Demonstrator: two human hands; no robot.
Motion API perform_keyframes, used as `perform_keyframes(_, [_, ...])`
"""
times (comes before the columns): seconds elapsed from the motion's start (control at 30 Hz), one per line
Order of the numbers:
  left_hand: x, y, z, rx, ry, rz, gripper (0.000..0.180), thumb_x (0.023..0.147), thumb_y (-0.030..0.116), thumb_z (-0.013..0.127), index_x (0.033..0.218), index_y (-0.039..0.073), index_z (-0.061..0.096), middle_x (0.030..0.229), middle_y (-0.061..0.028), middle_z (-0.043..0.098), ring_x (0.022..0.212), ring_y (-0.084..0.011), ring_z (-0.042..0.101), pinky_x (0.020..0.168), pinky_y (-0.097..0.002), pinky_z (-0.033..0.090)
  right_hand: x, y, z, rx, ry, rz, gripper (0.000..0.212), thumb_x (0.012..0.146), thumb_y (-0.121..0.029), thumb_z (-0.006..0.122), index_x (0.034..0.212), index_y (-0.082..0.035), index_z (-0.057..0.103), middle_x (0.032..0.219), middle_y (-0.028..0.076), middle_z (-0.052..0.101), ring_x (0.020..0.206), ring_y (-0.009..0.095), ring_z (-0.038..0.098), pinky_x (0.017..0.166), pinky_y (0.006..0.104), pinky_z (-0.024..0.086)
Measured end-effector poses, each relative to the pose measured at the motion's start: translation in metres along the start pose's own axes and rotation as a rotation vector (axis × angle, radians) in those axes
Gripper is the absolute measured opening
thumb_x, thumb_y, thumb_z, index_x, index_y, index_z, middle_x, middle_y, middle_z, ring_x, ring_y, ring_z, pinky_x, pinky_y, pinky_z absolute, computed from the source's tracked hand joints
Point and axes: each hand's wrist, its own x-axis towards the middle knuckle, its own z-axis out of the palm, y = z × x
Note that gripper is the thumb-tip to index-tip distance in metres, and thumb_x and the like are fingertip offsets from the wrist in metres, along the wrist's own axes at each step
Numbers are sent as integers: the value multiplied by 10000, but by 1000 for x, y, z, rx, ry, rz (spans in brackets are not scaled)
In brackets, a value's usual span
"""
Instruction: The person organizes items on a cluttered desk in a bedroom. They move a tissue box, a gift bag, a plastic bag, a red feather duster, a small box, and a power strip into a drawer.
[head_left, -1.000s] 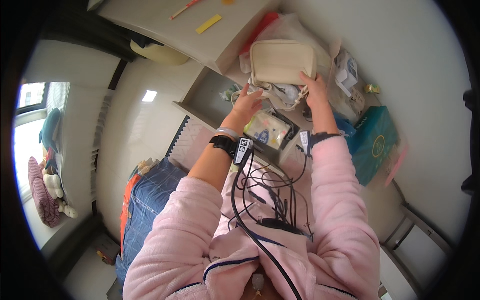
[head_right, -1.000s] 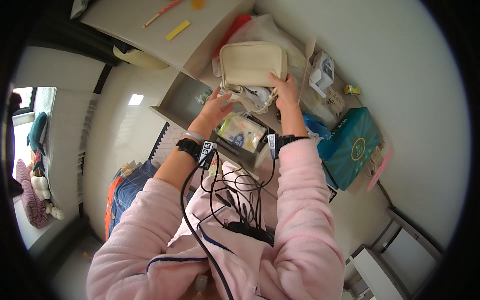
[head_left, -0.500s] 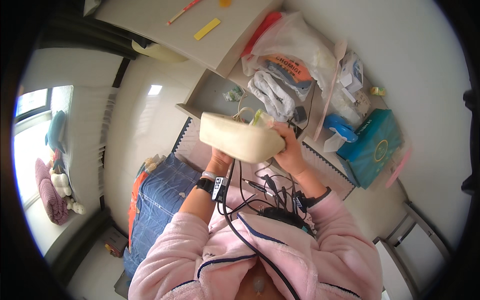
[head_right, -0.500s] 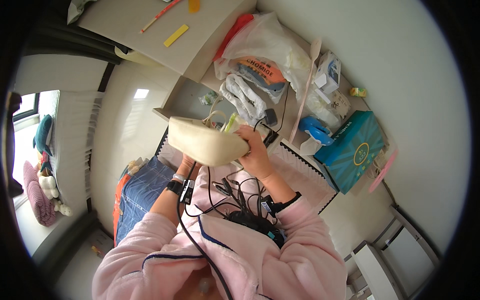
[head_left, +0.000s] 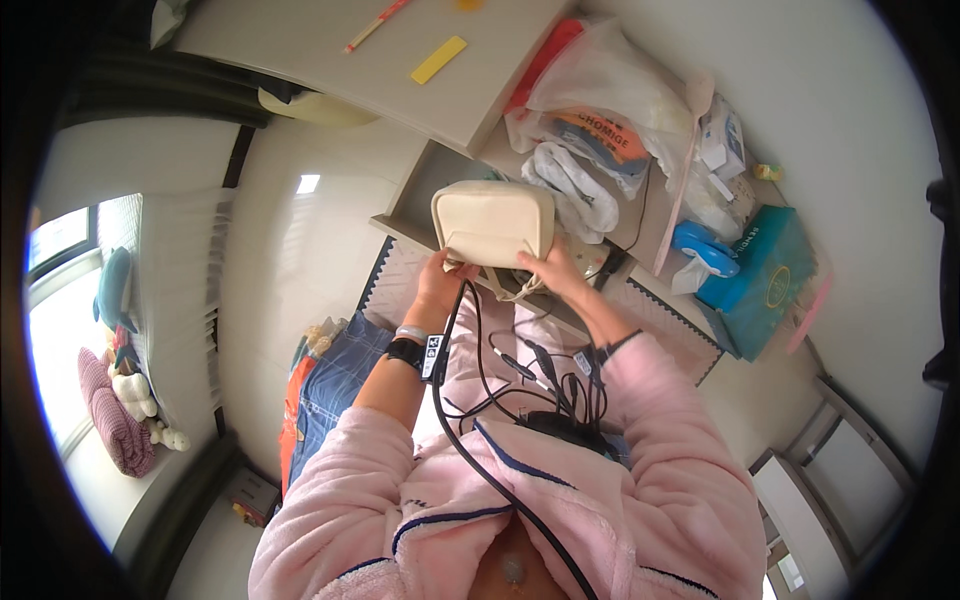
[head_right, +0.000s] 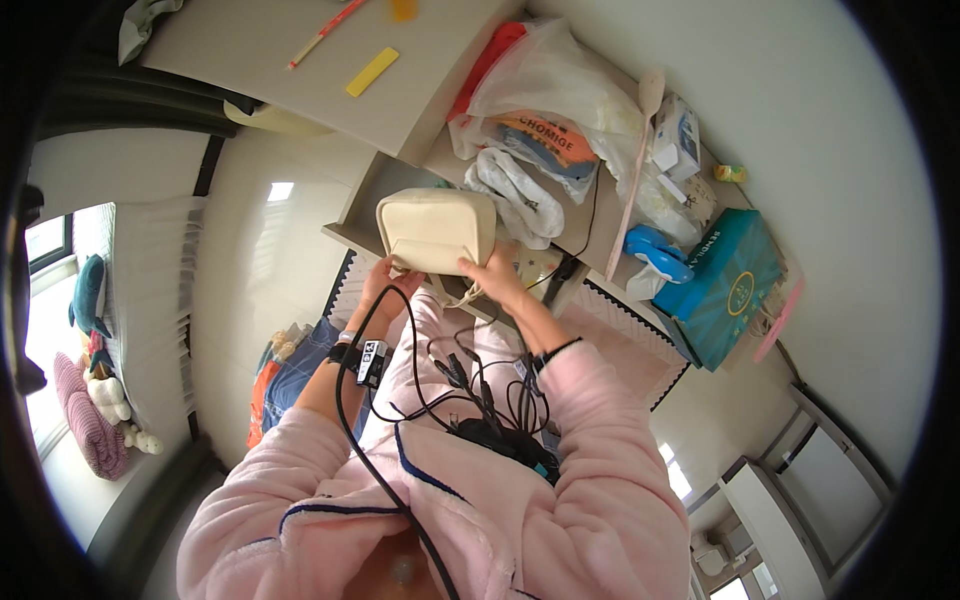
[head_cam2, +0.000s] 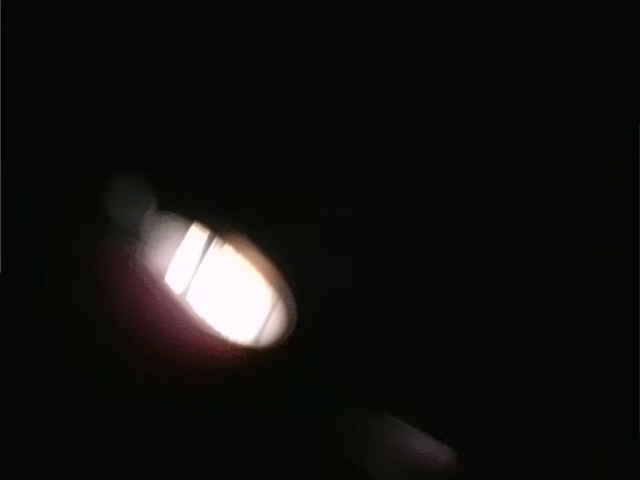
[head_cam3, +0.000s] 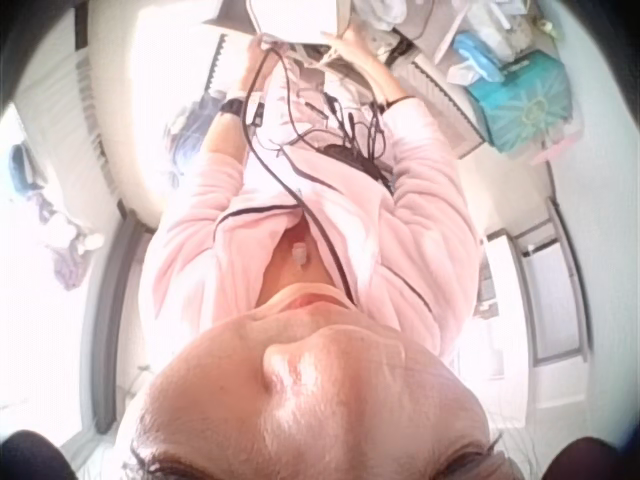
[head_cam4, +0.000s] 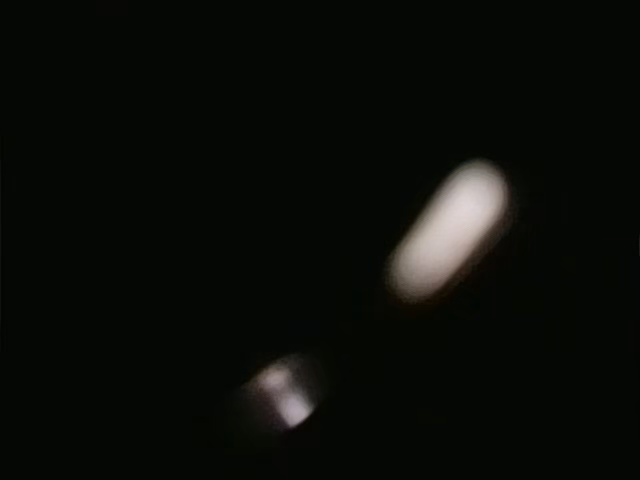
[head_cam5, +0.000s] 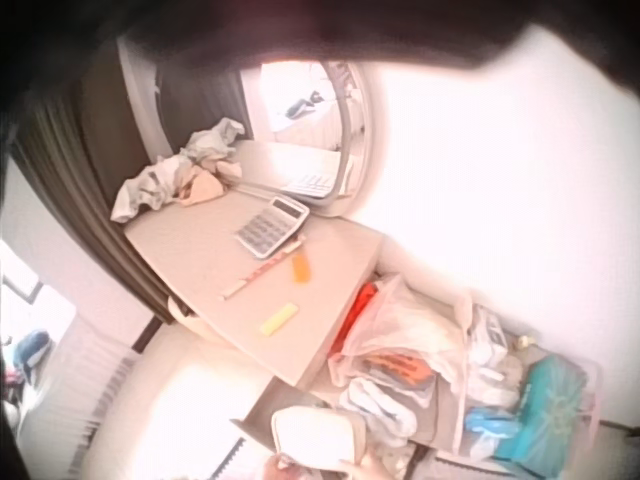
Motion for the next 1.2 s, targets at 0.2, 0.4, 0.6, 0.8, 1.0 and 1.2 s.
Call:
perform_keyframes(0.2, [3, 8, 26, 250, 185, 276, 198, 945, 152, 504, 1113, 68, 441, 1074, -118, 536, 1004, -280, 570, 944, -490, 479, 48, 22, -4, 83, -144, 559, 450, 855, -253, 710, 1207, 2, 591, 1085, 86, 660, 932, 186, 625, 774, 293, 499])
perform_keyframes(0.4, [-3, 24, 35, 366, 283, 367, 309, 937, 170, 540, 1201, 98, 397, 1049, -88, 540, 931, -234, 596, 864, -445, 526, 43, 10, 23, -227, -41, 280, 395, 840, -238, 716, 1148, -9, 620, 923, 49, 651, 791, 118, 602, 661, 256, 473])
perform_keyframes(0.6, [-9, 25, 34, 530, 465, 464, 455, 913, 151, 606, 1285, 61, 360, 1099, -124, 545, 945, -221, 616, 813, -376, 552, 54, 23, 30, 181, -65, 793, 351, 834, -291, 732, 1068, -50, 631, 775, 56, 651, 642, 143, 624, 552, 273, 493])
perform_keyframes(0.8, [11, 33, 40, 739, 183, 562, 502, 928, 111, 575, 1375, 58, 353, 1265, -127, 520, 1104, -237, 576, 875, -364, 513, 92, 65, 37, 597, 88, 652, 271, 904, -228, 663, 1046, -3, 613, 900, 77, 639, 700, 175, 630, 580, 280, 514])
perform_keyframes(1.0, [44, 29, 11, 1160, 146, 639, 524, 893, 99, 618, 1382, 54, 433, 1348, -111, 512, 1142, -190, 549, 895, -295, 475, 105, 79, 35, -651, 308, 305, 897, 790, -434, 709, 1386, 113, 322, 1370, 328, 422, 1287, 395, 431, 1073, 427, 347])
perform_keyframes(1.2, [49, 24, 15, 1361, 220, 608, 430, 862, 120, 649, 1260, -13, 555, 1228, -122, 620, 1055, -199, 623, 880, -301, 495, 23, 2, -25, -504, 258, 115, 552, 778, -298, 756, 1202, -9, 552, 1078, 158, 644, 968, 334, 632, 834, 434, 504])
